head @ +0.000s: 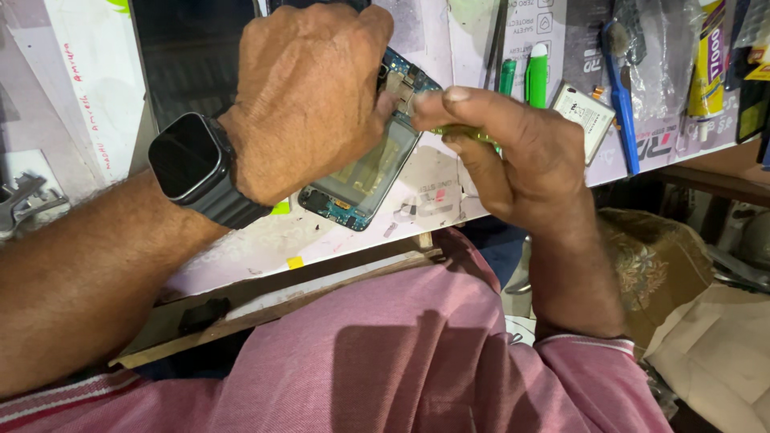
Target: The person manipulates the internal circuits and components of a mobile phone by hand and with a screwdriver, eventually applying adhesive from a tube to a small part.
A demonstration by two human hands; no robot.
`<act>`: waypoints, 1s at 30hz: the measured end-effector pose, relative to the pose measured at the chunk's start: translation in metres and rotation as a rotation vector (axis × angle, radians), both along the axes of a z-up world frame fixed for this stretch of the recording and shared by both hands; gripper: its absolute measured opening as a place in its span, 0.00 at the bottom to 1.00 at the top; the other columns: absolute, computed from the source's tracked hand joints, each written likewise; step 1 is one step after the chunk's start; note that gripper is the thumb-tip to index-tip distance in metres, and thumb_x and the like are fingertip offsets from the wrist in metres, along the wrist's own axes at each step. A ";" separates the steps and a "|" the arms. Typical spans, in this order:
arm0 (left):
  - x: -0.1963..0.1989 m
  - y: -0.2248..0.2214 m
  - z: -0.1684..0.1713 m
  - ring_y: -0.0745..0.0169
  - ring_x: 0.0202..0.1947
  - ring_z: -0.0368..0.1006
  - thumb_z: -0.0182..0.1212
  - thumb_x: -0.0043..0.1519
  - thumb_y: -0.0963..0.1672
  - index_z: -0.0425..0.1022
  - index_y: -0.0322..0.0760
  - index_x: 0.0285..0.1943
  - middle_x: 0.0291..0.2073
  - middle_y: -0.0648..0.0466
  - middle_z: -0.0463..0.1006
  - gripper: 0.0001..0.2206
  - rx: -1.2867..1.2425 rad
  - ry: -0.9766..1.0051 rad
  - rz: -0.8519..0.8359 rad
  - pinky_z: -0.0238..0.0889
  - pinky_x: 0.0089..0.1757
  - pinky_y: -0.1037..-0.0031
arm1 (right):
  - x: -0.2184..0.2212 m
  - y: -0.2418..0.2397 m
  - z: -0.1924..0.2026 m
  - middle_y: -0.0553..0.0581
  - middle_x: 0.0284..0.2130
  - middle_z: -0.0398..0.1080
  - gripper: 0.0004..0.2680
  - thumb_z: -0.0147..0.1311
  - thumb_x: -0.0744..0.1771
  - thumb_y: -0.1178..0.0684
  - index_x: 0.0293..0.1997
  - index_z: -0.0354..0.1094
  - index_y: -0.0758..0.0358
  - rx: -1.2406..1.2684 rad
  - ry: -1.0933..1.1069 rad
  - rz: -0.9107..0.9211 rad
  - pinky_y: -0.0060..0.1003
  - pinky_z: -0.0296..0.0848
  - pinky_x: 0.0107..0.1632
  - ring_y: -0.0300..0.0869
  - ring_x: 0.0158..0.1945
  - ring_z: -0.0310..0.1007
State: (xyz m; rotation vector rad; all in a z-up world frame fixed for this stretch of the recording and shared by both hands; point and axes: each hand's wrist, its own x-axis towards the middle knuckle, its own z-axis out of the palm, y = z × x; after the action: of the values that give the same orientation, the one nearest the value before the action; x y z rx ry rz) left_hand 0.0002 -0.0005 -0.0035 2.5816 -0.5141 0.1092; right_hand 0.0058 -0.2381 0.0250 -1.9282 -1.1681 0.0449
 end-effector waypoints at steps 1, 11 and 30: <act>0.000 0.000 0.000 0.51 0.20 0.76 0.75 0.54 0.47 0.78 0.29 0.40 0.24 0.44 0.78 0.16 0.006 0.020 -0.003 0.67 0.21 0.63 | -0.001 -0.001 -0.001 0.66 0.47 0.76 0.12 0.54 0.72 0.69 0.61 0.60 0.68 0.005 0.004 -0.020 0.35 0.80 0.50 0.49 0.52 0.81; 0.001 -0.001 0.006 0.48 0.22 0.76 0.74 0.55 0.47 0.78 0.29 0.41 0.25 0.43 0.77 0.16 -0.005 0.077 -0.002 0.67 0.24 0.59 | 0.003 -0.001 -0.008 0.67 0.44 0.77 0.13 0.60 0.69 0.66 0.59 0.62 0.68 0.036 -0.068 -0.016 0.36 0.79 0.47 0.46 0.47 0.82; 0.001 -0.003 0.023 0.42 0.27 0.76 0.74 0.57 0.46 0.75 0.31 0.39 0.27 0.44 0.79 0.14 -0.043 0.139 -0.002 0.66 0.29 0.54 | -0.022 -0.006 -0.006 0.66 0.45 0.77 0.13 0.62 0.71 0.62 0.60 0.63 0.66 -0.020 -0.100 -0.167 0.38 0.82 0.44 0.49 0.47 0.82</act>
State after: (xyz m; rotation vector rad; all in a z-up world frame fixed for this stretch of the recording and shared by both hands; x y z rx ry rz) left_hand 0.0014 -0.0037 0.0195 2.5245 -0.4574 -0.0590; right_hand -0.0167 -0.2441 0.0192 -2.0588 -1.0695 -0.1310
